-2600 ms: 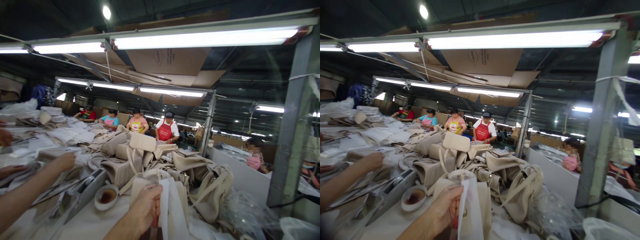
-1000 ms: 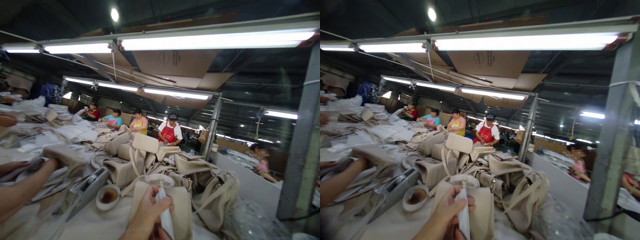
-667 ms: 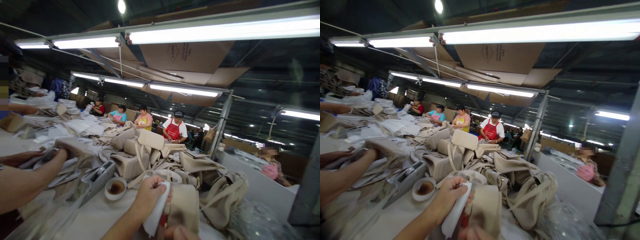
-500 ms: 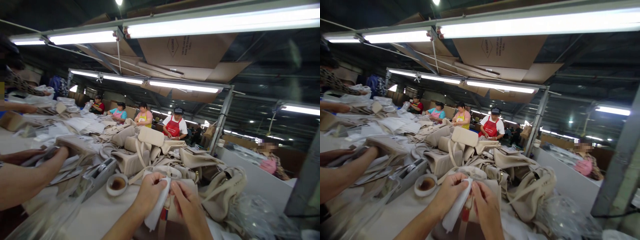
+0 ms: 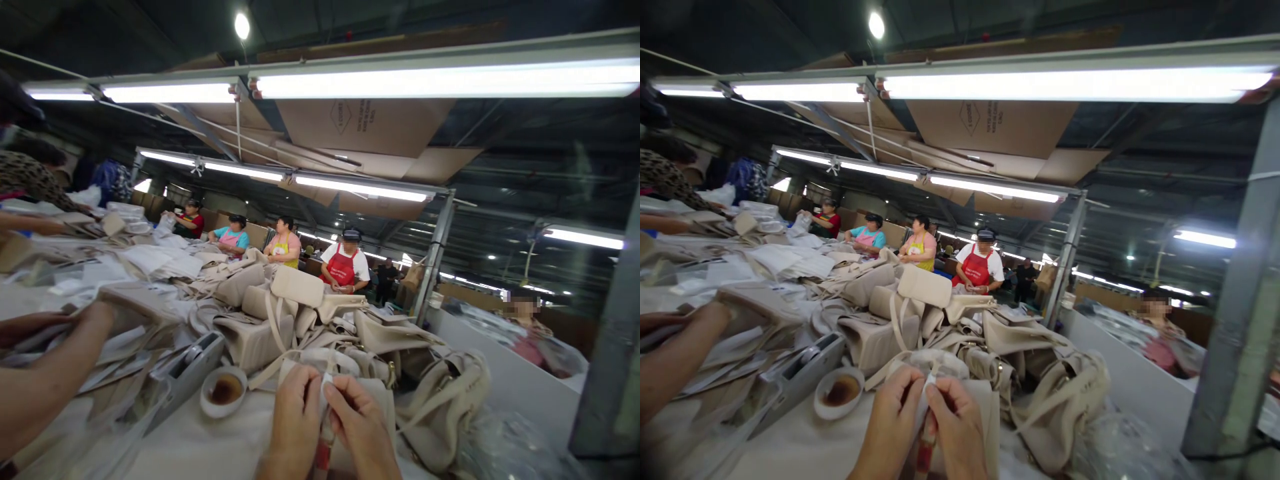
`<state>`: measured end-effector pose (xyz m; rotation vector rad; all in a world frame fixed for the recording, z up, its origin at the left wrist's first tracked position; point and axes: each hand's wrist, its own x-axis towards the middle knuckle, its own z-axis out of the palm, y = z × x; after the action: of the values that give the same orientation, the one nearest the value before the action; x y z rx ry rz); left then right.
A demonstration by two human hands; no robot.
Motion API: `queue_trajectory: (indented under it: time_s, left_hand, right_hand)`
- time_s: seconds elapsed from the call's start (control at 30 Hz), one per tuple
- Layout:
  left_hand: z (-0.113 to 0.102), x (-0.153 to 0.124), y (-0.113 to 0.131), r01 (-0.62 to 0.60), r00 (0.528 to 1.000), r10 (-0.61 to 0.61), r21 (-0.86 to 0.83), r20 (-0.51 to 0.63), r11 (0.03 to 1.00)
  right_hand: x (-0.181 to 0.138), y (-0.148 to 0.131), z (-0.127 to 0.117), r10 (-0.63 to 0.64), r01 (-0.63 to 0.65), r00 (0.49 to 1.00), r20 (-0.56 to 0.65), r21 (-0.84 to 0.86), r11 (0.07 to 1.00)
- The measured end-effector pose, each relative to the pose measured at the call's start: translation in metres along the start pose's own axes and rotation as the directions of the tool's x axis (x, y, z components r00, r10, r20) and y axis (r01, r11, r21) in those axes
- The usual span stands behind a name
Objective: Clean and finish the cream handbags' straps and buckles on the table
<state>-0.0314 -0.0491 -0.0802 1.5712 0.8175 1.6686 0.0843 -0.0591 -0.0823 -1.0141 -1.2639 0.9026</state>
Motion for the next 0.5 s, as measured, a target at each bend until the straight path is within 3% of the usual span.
queue_trajectory:
  time_s: [0.13, 0.23, 0.33, 0.43, 0.5]
  left_hand:
    - [0.000, -0.007, -0.003, 0.013, 0.999, -0.010, -0.070, 0.051, 0.997]
    - [-0.007, -0.007, -0.006, 0.116, 0.990, -0.104, -0.132, 0.096, 0.984]
    - [-0.013, 0.002, -0.007, 0.117, 0.993, -0.114, -0.068, 0.040, 0.991]
    - [-0.011, 0.012, -0.005, 0.162, 0.985, -0.158, -0.053, 0.075, 0.985]
    - [-0.009, 0.014, -0.001, 0.218, 0.975, -0.216, -0.048, 0.050, 0.975]
  right_hand:
    - [-0.003, -0.007, 0.008, -0.042, 0.037, 0.990, -0.138, -0.038, 0.999]
    - [-0.015, -0.017, 0.017, -0.188, 0.117, 0.958, -0.216, -0.304, 0.945]
    - [-0.026, -0.027, 0.022, -0.400, 0.276, 0.914, -0.061, -0.628, 0.728]
    - [-0.039, -0.037, 0.009, -0.389, 0.334, 0.911, 0.136, -0.798, 0.502]
    - [-0.057, -0.047, -0.018, -0.336, 0.259, 0.935, 0.113, -0.866, 0.429]
